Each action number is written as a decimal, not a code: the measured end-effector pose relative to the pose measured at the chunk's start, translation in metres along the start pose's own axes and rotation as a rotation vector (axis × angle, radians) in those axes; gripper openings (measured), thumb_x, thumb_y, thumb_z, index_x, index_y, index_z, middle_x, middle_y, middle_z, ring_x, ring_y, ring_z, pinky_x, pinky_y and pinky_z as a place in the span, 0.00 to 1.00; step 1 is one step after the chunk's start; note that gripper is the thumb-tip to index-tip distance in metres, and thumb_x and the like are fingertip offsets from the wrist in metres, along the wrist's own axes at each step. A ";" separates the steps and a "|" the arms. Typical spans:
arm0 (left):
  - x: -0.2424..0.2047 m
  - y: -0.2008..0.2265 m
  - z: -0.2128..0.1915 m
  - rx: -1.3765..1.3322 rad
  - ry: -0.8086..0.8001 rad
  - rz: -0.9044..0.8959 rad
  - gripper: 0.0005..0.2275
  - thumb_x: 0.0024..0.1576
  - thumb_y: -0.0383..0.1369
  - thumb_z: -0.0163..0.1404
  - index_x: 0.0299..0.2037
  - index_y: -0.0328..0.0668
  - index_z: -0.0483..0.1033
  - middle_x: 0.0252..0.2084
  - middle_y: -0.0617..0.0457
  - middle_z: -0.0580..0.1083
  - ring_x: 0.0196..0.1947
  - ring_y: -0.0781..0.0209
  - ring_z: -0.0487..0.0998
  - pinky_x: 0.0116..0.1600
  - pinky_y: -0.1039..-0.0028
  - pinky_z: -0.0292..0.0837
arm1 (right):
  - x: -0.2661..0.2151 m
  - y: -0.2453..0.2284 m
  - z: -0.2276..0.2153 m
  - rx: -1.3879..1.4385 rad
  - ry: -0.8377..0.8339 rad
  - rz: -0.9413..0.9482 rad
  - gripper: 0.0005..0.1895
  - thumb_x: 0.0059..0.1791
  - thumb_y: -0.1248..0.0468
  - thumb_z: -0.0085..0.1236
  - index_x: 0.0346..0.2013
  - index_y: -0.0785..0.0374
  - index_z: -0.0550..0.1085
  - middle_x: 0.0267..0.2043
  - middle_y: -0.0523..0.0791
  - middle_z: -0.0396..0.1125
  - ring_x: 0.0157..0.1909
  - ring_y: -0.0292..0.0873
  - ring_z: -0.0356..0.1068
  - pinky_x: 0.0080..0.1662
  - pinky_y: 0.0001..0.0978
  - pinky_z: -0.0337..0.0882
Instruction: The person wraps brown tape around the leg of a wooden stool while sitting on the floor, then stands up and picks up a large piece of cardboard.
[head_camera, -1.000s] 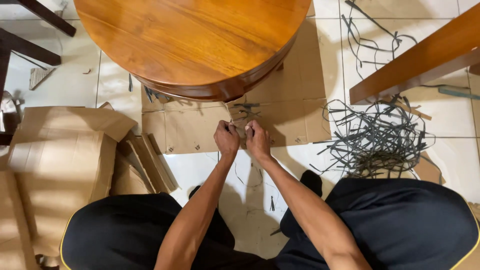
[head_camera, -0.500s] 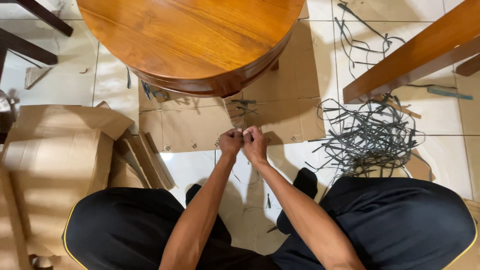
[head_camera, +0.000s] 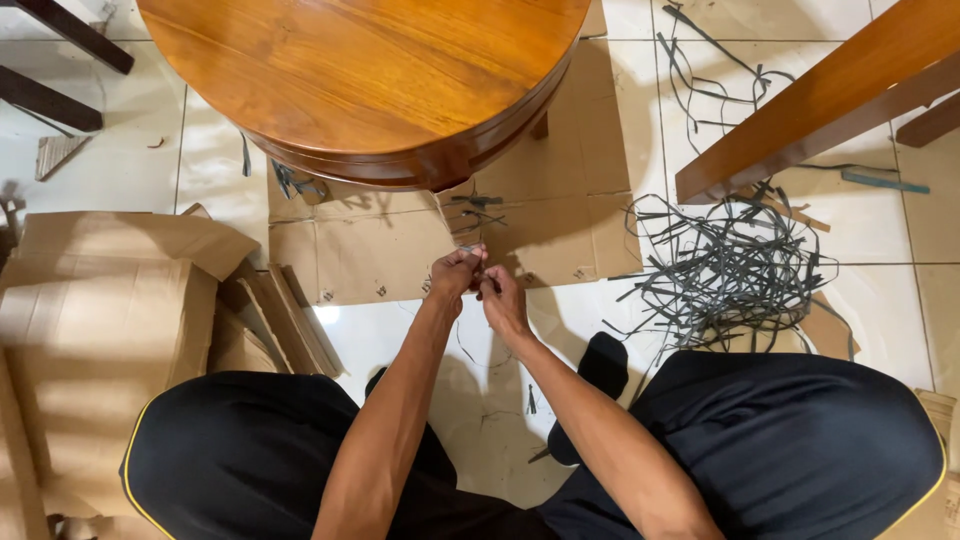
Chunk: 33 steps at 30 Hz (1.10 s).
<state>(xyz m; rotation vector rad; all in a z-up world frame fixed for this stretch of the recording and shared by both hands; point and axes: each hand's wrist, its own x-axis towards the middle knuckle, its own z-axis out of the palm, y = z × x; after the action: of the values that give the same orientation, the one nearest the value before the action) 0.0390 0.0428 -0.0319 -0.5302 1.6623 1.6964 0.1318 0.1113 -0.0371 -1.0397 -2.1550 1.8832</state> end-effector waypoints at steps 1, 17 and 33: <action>-0.002 0.003 0.002 0.002 -0.001 -0.001 0.07 0.59 0.35 0.57 0.30 0.46 0.81 0.24 0.52 0.77 0.19 0.65 0.74 0.24 0.80 0.69 | 0.006 0.007 0.001 0.001 0.002 0.001 0.05 0.52 0.63 0.51 0.38 0.57 0.75 0.27 0.46 0.74 0.28 0.41 0.74 0.32 0.32 0.72; 0.016 -0.028 0.002 -0.024 0.043 0.173 0.03 0.61 0.29 0.55 0.37 0.40 0.78 0.31 0.53 0.79 0.32 0.66 0.75 0.39 0.79 0.70 | 0.018 -0.030 -0.013 0.010 0.228 -0.166 0.04 0.52 0.62 0.60 0.36 0.54 0.81 0.31 0.43 0.75 0.33 0.38 0.73 0.39 0.30 0.74; -0.041 -0.004 0.008 -0.148 0.037 0.314 0.05 0.58 0.27 0.57 0.42 0.36 0.78 0.27 0.56 0.78 0.21 0.73 0.70 0.25 0.86 0.68 | 0.016 -0.063 -0.021 -0.117 0.143 -0.458 0.03 0.54 0.67 0.58 0.39 0.58 0.79 0.35 0.47 0.77 0.37 0.46 0.77 0.40 0.36 0.75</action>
<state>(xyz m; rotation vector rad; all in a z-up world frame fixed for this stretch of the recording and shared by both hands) 0.0704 0.0423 -0.0048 -0.3857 1.7245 2.0589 0.1036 0.1370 0.0192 -0.6016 -2.2028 1.4487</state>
